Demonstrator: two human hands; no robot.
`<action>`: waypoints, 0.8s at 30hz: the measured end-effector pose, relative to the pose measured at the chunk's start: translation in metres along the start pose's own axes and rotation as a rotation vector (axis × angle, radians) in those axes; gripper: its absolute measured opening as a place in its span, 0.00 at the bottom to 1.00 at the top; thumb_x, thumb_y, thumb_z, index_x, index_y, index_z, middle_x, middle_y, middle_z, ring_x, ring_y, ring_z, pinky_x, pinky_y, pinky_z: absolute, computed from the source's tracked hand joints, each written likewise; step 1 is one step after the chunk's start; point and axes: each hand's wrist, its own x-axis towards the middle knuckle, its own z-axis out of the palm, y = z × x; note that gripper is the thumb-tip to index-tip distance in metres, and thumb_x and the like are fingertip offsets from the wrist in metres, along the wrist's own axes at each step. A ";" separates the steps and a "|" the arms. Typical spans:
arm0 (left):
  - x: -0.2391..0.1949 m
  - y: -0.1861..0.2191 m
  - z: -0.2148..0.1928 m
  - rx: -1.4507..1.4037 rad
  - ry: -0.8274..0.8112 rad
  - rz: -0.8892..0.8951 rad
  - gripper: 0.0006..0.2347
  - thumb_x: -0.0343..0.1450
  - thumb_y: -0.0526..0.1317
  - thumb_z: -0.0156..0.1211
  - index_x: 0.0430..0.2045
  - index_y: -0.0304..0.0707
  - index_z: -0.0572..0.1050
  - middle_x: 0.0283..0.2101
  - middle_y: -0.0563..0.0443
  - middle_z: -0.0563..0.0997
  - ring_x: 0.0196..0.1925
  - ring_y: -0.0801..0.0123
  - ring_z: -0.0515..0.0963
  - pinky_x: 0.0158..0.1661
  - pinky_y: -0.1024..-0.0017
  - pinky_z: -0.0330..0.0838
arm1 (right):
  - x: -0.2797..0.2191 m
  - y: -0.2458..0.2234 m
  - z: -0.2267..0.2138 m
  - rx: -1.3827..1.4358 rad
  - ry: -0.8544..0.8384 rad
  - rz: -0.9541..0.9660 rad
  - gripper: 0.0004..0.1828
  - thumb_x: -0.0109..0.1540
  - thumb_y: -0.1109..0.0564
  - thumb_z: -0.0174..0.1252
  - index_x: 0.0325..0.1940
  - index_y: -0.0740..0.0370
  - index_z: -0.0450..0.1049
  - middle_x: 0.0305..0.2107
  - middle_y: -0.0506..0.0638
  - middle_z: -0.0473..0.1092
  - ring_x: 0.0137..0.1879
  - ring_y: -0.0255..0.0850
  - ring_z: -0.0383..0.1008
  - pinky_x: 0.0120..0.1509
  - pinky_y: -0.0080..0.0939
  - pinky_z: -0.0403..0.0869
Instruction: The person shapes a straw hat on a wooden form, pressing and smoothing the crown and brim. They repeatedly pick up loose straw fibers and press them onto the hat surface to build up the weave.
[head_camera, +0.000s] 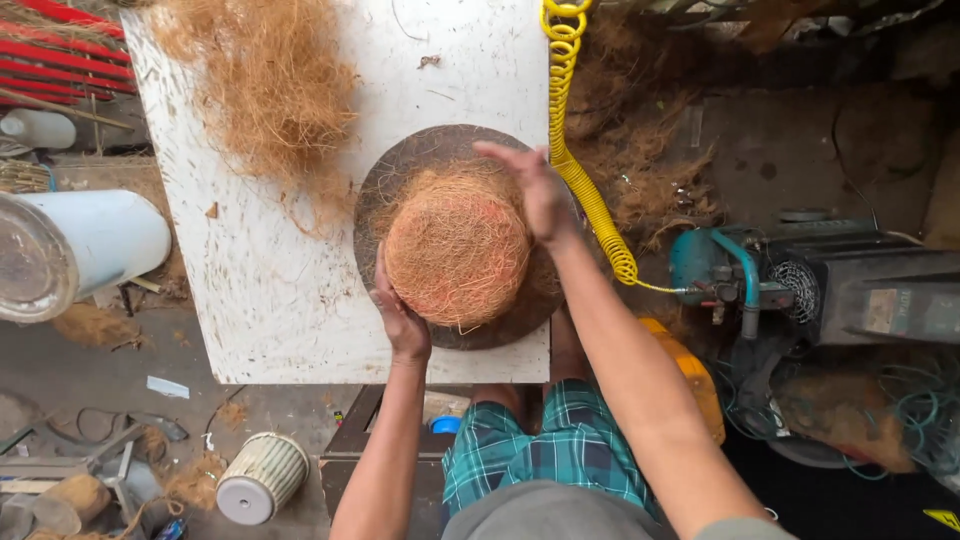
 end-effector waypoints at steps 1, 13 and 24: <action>0.005 -0.001 -0.011 0.007 0.009 -0.003 0.36 0.73 0.67 0.20 0.72 0.46 0.51 0.73 0.43 0.56 0.74 0.51 0.54 0.71 0.47 0.44 | -0.011 -0.014 0.004 0.008 -0.005 0.006 0.52 0.65 0.28 0.08 0.66 0.57 0.70 0.62 0.59 0.66 0.72 0.56 0.57 0.78 0.57 0.47; 0.014 0.021 0.021 0.002 -0.018 0.012 0.36 0.73 0.66 0.18 0.70 0.41 0.52 0.72 0.37 0.56 0.74 0.44 0.53 0.69 0.40 0.45 | -0.057 -0.021 0.035 -0.097 0.142 0.065 0.45 0.68 0.30 0.13 0.71 0.56 0.63 0.66 0.56 0.61 0.75 0.54 0.51 0.79 0.57 0.45; -0.035 -0.039 0.000 -0.077 0.145 0.027 0.31 0.76 0.61 0.21 0.71 0.45 0.51 0.71 0.44 0.58 0.72 0.60 0.59 0.70 0.57 0.51 | -0.024 -0.036 0.023 -0.169 -0.006 0.032 0.53 0.64 0.26 0.07 0.69 0.56 0.67 0.65 0.56 0.63 0.74 0.49 0.55 0.80 0.52 0.48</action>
